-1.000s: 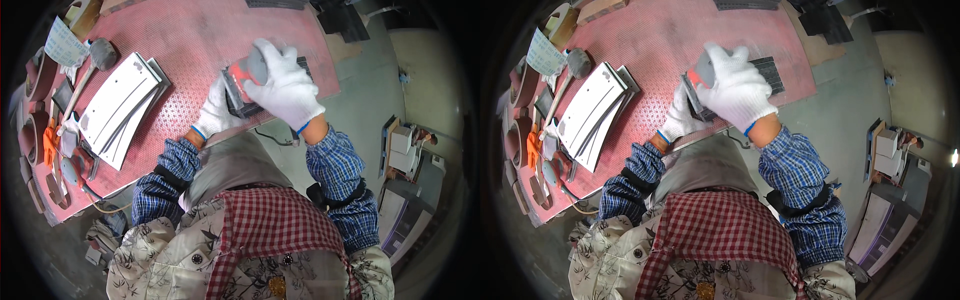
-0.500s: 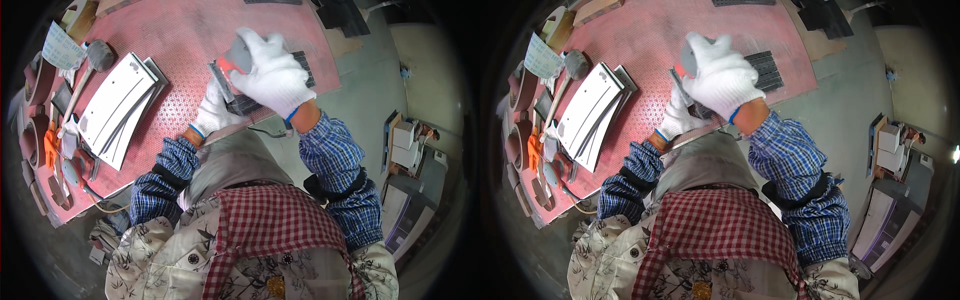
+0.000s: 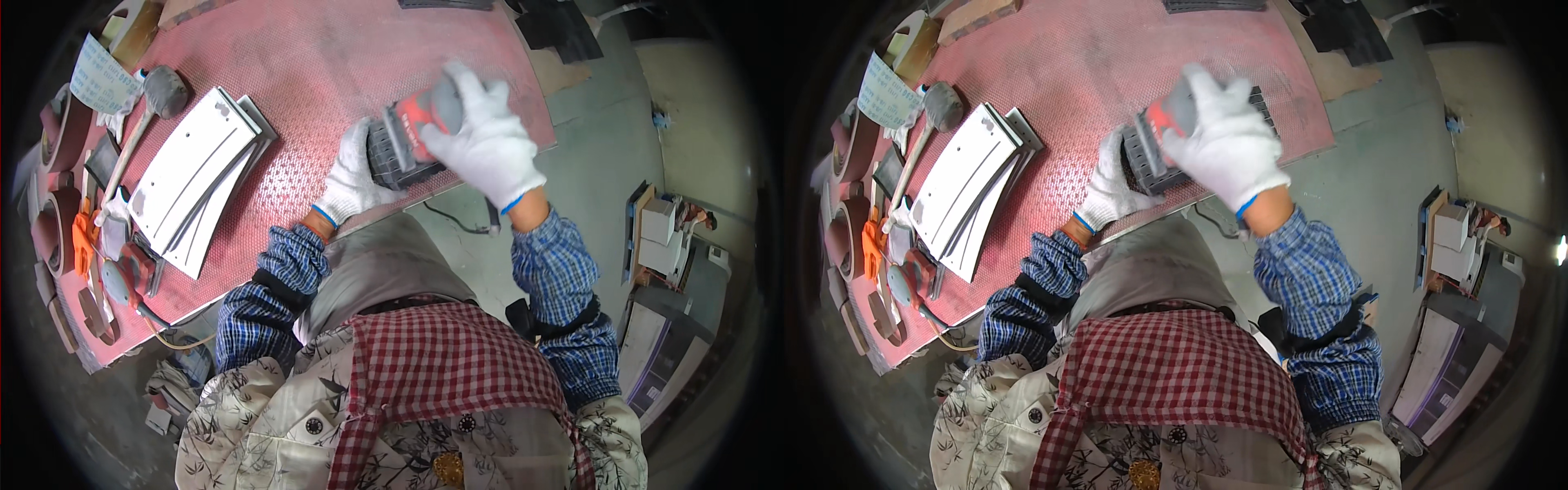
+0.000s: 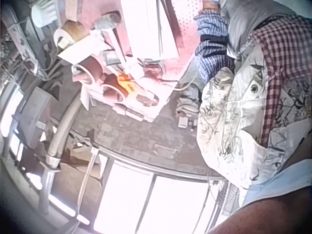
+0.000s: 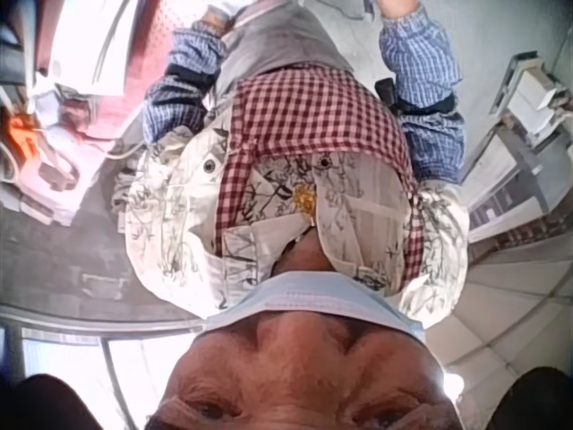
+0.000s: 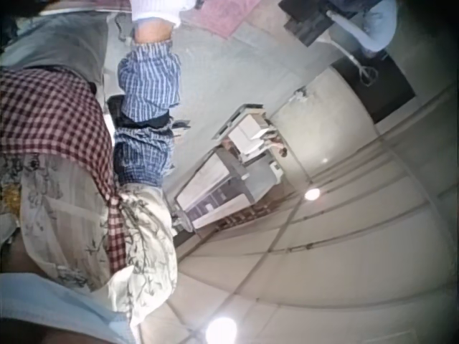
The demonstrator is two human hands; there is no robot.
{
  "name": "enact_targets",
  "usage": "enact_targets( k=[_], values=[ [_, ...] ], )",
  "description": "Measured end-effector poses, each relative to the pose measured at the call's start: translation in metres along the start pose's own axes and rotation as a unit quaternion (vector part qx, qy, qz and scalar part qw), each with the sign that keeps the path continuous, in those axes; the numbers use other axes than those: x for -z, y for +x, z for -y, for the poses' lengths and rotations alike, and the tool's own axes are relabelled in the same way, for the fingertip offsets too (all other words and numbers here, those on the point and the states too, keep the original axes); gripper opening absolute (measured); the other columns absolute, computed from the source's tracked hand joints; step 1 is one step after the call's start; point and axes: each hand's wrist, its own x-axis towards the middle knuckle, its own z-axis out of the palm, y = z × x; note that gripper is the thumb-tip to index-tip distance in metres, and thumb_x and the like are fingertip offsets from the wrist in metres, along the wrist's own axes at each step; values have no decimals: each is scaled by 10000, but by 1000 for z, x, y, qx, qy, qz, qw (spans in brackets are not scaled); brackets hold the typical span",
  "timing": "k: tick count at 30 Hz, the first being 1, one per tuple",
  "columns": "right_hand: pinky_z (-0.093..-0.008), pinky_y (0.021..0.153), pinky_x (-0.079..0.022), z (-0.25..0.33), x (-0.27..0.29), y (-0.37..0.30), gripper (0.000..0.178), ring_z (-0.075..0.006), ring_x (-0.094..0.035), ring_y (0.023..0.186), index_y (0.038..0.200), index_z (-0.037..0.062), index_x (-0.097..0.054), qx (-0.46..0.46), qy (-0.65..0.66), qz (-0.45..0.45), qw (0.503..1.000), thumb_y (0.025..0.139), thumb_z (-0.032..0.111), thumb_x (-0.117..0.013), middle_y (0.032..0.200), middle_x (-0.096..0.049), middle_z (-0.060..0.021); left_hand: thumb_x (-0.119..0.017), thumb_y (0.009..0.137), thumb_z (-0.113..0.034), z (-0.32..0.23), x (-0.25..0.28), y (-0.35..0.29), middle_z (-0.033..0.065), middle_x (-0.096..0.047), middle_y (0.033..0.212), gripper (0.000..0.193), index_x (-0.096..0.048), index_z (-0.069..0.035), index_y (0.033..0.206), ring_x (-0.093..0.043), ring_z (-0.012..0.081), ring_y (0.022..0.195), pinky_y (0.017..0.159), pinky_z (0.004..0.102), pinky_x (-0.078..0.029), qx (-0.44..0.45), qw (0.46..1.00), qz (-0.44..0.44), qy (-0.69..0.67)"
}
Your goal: Sanding a corrugated wooden panel using a handheld orbital sander.
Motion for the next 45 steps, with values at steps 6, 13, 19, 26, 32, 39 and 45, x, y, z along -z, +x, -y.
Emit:
enact_targets(
  k=[6, 13, 19, 26, 32, 39, 45],
  values=[
    [-471, 903, -601, 25, 1, -31, 731, -433, -683, 1070, 1448, 261, -500, 10, -12, 52, 999, 787, 321, -805, 1319, -520, -222, -989, 547, -399, -44, 12, 24, 282, -422, 1439, 1290, -263, 23, 1527, -485, 417, 1325, 1120, 478, -454, 228, 814, 46, -532],
    [-481, 932, -588, -25, 14, -22, 755, -455, -667, 1098, 1466, 266, -476, -44, -29, 17, 998, 789, 330, -804, 1337, -511, -242, -988, 569, -296, 2, -1, 0, 243, -448, 1436, 1306, -186, -10, 1560, -539, 402, 1297, 1083, 432, -500, -40, 999, -17, 12],
    [-492, 882, -592, -18, 16, -15, 806, -461, -686, 1047, 1511, 220, -426, -82, -31, 17, 996, 803, 371, -780, 1297, -507, -281, -1014, 497, -322, 6, -2, -3, 248, -406, 1472, 1413, -149, -11, 1570, -514, 394, 1329, 1090, 443, -496, -27, 1000, -12, 0],
    [-486, 884, -593, 29, 0, -6, 771, -493, -678, 1038, 1499, 186, -437, -10, -34, 41, 999, 832, 368, -779, 1306, -512, -315, -979, 528, -308, -21, 8, 11, 264, -442, 1400, 1303, -217, 23, 1531, -517, 411, 1288, 1102, 456, -469, 35, 984, 26, -174],
    [-480, 793, -617, 12, -2, -3, 717, -459, -682, 1028, 1451, 174, -452, -3, -40, -6, 999, 838, 342, -784, 1271, -507, -310, -995, 507, -326, -4, 2, 3, 260, -438, 1426, 1344, -211, 27, 1540, -501, 414, 1317, 1123, 464, -449, -29, 999, -11, -24],
    [-497, 878, -594, 15, -1, -7, 761, -483, -677, 1045, 1494, 221, -449, -24, -49, 8, 998, 828, 394, -774, 1320, -504, -299, -1008, 511, -352, -2, 1, 3, 251, -430, 1456, 1408, -152, 10, 1568, -492, 401, 1350, 1135, 463, -442, -45, 999, -7, 9],
    [-488, 874, -597, 28, -5, -15, 714, -478, -680, 1037, 1474, 218, -472, 35, -30, 11, 999, 838, 346, -769, 1288, -527, -292, -964, 575, -323, -43, 13, 17, 272, -434, 1415, 1236, -246, 25, 1520, -504, 399, 1308, 1108, 457, -467, 108, 895, 83, -426]
  ],
)
